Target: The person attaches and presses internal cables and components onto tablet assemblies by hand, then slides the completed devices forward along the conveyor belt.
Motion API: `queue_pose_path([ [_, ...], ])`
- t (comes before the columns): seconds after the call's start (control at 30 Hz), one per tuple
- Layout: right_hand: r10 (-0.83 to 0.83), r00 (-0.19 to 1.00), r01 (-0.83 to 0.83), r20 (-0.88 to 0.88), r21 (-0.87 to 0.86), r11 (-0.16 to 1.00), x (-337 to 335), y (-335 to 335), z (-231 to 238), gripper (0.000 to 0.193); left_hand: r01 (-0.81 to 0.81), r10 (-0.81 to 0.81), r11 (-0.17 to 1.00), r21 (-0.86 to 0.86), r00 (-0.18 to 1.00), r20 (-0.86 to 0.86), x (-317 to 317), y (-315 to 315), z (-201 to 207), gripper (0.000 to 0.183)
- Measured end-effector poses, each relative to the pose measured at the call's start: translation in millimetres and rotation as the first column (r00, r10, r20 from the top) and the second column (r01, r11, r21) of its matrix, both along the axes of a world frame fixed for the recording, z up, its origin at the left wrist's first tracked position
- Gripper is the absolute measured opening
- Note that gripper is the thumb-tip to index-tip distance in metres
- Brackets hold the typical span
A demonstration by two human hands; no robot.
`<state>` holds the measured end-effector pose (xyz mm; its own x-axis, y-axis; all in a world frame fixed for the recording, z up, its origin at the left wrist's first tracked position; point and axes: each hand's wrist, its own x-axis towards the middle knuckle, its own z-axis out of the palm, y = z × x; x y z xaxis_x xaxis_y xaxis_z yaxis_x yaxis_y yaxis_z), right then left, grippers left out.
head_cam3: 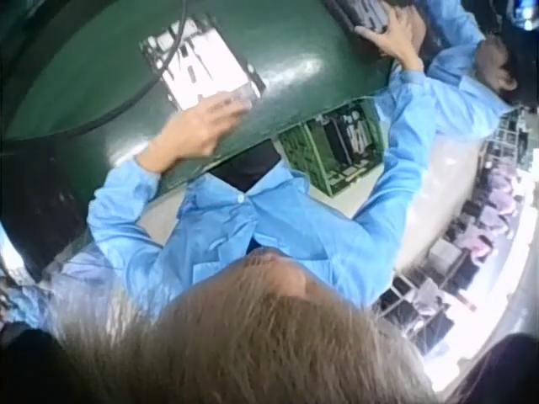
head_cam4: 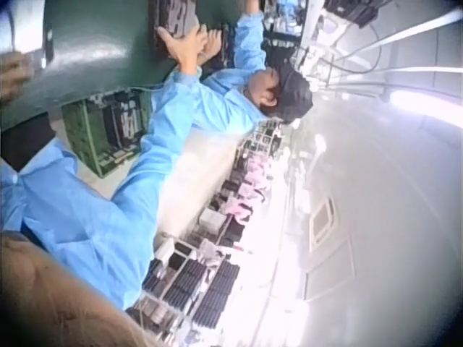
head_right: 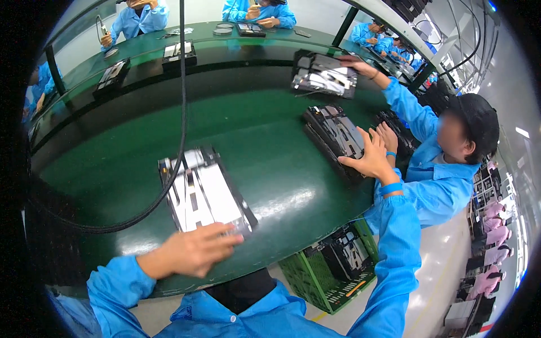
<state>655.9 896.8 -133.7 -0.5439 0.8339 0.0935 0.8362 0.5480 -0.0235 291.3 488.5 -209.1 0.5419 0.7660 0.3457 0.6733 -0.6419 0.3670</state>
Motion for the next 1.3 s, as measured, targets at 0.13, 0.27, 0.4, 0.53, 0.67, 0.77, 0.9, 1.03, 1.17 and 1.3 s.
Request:
queue_pose_path([
  [0.13,-0.147,0.980,0.179,0.131,-0.275,0.945,-6.2,20.7,-2.9,0.154,-0.190,0.190,0.971,0.145,0.982,0.008,-80.4,57.1,0.9,0.035],
  [0.27,-0.120,0.986,0.146,0.115,-0.252,0.957,-28.9,10.8,5.8,0.157,-0.492,0.519,0.830,0.262,0.853,-0.044,-162.3,73.2,-3.1,0.045],
  [0.4,0.071,0.983,-0.039,-0.169,0.187,0.982,-16.1,-20.4,-22.0,0.152,-0.639,0.672,0.729,0.246,0.737,-0.074,-185.0,109.1,-20.2,0.048],
  [0.53,0.068,0.969,-0.048,-0.236,0.092,0.995,-61.6,-114.9,-5.1,0.149,-0.706,0.760,0.593,0.387,0.650,0.020,-168.0,106.1,-11.4,0.043],
  [0.67,0.288,0.910,-0.320,-0.300,-0.062,0.945,-111.9,-191.0,-14.4,0.148,-0.742,0.632,0.596,0.306,0.669,0.392,-94.4,68.0,1.2,0.041],
  [0.77,0.406,0.894,-0.421,-0.188,-0.046,0.906,-143.9,-257.4,-9.2,0.138,-0.700,0.596,0.714,0.022,0.623,0.506,-35.9,18.7,-3.1,0.055],
  [0.9,0.530,0.845,-0.530,-0.073,-0.248,0.811,-144.2,-318.7,19.4,0.123,-0.752,0.736,0.656,-0.070,0.617,0.277,-14.4,-17.0,8.7,0.068],
  [1.03,0.597,0.785,-0.618,-0.163,-0.143,0.773,-162.9,-310.2,22.3,0.093,-0.717,0.725,0.659,-0.229,0.523,0.448,-43.9,-30.6,9.0,0.072],
  [1.17,0.747,0.396,-0.878,-0.534,0.018,0.479,-227.9,-257.7,-4.2,0.045,-0.533,0.714,0.696,-0.481,0.582,0.388,-54.4,-42.0,22.8,0.080],
  [1.3,0.730,0.305,-0.931,-0.611,-0.029,0.364,-262.5,-240.8,-41.8,0.027,-0.409,0.593,0.795,-0.449,0.679,0.432,-66.3,-44.3,17.9,0.104],
])
